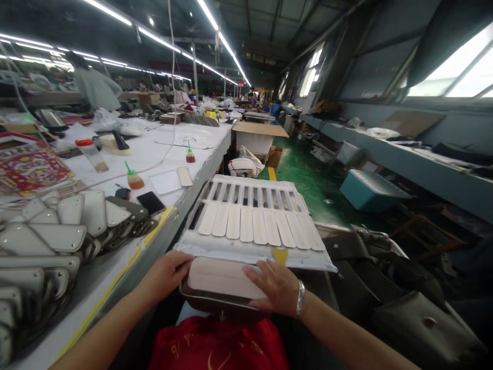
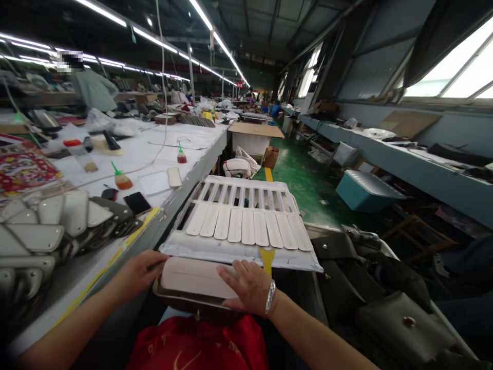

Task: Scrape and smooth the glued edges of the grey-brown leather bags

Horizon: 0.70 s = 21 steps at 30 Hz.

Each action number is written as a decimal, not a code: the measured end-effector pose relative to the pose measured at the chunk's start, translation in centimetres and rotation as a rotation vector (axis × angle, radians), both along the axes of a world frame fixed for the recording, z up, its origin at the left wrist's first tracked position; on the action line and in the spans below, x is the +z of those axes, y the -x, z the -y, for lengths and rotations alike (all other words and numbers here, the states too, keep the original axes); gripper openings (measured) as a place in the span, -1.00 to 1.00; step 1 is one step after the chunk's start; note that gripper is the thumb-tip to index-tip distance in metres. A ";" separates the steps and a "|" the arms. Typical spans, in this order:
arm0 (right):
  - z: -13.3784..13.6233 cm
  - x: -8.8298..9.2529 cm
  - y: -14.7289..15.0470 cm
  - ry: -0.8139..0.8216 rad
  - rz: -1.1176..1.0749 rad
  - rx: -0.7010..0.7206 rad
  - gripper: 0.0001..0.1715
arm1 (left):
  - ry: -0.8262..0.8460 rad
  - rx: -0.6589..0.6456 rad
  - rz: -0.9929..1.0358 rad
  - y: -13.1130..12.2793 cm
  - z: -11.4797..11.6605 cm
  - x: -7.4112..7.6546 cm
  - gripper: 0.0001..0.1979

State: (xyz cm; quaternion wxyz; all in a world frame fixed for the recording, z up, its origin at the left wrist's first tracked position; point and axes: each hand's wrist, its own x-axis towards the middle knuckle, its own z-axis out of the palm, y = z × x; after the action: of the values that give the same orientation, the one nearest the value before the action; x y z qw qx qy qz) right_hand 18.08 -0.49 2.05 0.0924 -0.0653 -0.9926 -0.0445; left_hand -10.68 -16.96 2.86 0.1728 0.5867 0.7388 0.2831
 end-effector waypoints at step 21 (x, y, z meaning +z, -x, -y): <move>1.8 0.3 3.9 0.030 0.368 0.024 -0.01 | 0.221 0.108 -0.265 -1.5 -1.9 -2.2 -0.57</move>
State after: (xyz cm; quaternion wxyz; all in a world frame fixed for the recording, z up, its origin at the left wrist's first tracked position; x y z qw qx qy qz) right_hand 14.14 -2.26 2.39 -0.0911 -0.0456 -0.9940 -0.0396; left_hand -9.17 -15.08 0.71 0.1219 0.5557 0.8122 0.1291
